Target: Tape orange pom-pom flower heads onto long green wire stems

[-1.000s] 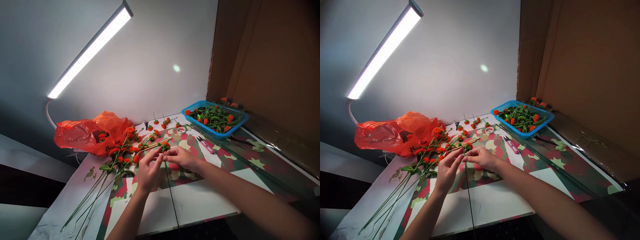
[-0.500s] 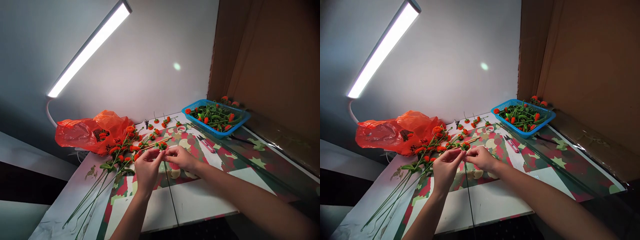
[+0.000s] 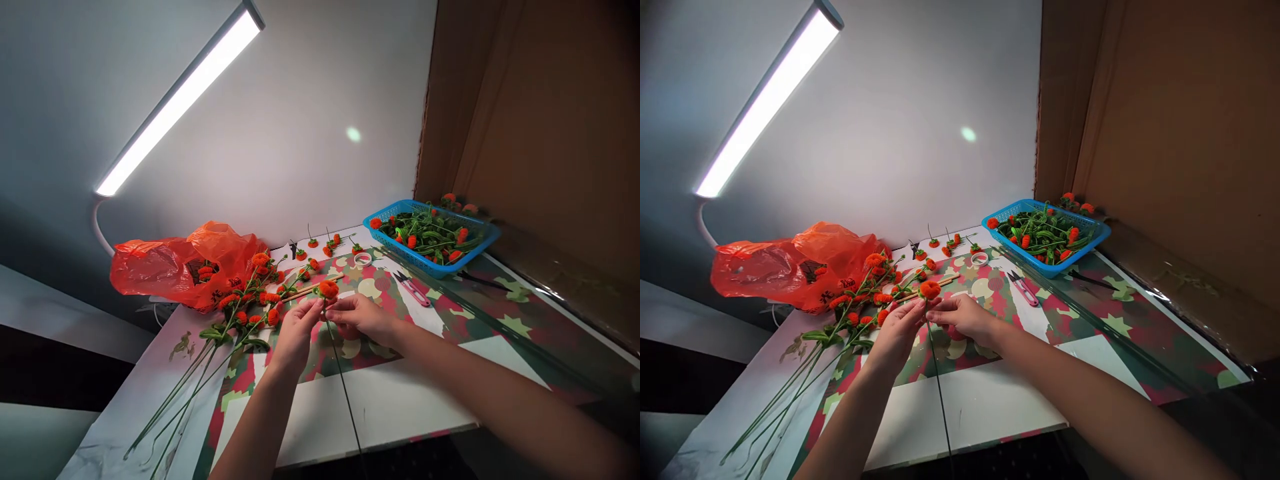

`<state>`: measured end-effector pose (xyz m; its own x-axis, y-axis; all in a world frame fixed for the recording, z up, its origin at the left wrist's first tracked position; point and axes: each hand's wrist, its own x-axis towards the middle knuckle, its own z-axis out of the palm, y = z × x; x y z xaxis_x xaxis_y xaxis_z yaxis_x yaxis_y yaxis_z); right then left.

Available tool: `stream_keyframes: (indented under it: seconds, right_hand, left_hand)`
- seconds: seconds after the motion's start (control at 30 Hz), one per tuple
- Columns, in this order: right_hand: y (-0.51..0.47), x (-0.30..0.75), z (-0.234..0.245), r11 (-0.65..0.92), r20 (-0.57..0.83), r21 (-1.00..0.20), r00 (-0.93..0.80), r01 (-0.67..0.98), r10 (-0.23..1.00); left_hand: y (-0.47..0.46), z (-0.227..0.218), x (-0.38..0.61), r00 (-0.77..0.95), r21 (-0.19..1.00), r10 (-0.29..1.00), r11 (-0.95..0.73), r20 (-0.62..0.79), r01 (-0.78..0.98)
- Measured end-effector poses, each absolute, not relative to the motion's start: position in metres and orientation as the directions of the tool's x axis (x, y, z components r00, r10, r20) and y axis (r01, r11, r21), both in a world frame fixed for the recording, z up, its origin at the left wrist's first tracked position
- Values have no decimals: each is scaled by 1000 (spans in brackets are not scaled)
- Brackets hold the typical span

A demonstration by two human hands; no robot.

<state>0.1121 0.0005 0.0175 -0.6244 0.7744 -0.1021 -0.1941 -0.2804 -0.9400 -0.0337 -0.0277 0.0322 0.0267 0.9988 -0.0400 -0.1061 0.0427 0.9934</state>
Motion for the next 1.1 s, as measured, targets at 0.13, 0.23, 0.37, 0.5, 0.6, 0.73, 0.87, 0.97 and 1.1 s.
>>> stream_keyframes:
  seconds: [0.13, 0.23, 0.37, 0.5, 0.6, 0.73, 0.87, 0.97, 1.1]
  right_hand:
    - [9, 115, 11, -383, -88, -893, -741, -237, 666]
    - [13, 115, 5, -411, -86, -878, -764, -244, 639]
    - [16, 115, -1, -400, -75, -884, -769, -243, 634]
    - [14, 114, -1, -382, -82, -895, -755, -232, 651]
    - [11, 112, 2, -316, -84, -924, -690, -217, 719]
    - [4, 107, 7, -212, -76, -961, -566, -178, 821]
    - [1, 105, 9, -190, -75, -969, -537, -161, 840]
    - [1, 109, 11, -201, -73, -967, -593, -154, 802]
    - [5, 114, 12, -266, -99, -955, -697, -135, 710]
  left_hand:
    - [-21, 21, -35, 135, 946, 988, 108, -70, -306]
    - [-18, 15, -33, 156, 924, 985, 121, -67, -364]
    - [-18, 16, -28, 147, 902, 985, 146, -93, -407]
    - [-21, 17, -24, 160, 893, 980, 178, -121, -413]
    - [-24, 12, -25, 95, 922, 989, 137, -110, -362]
    - [-29, 6, -31, -80, 963, 992, 72, -96, -261]
    - [-31, 13, -30, -35, 915, 984, 150, -176, -374]
    - [-32, 18, -29, 62, 857, 979, 198, -192, -476]
    - [-34, 16, -31, 143, 809, 975, 223, -173, -543]
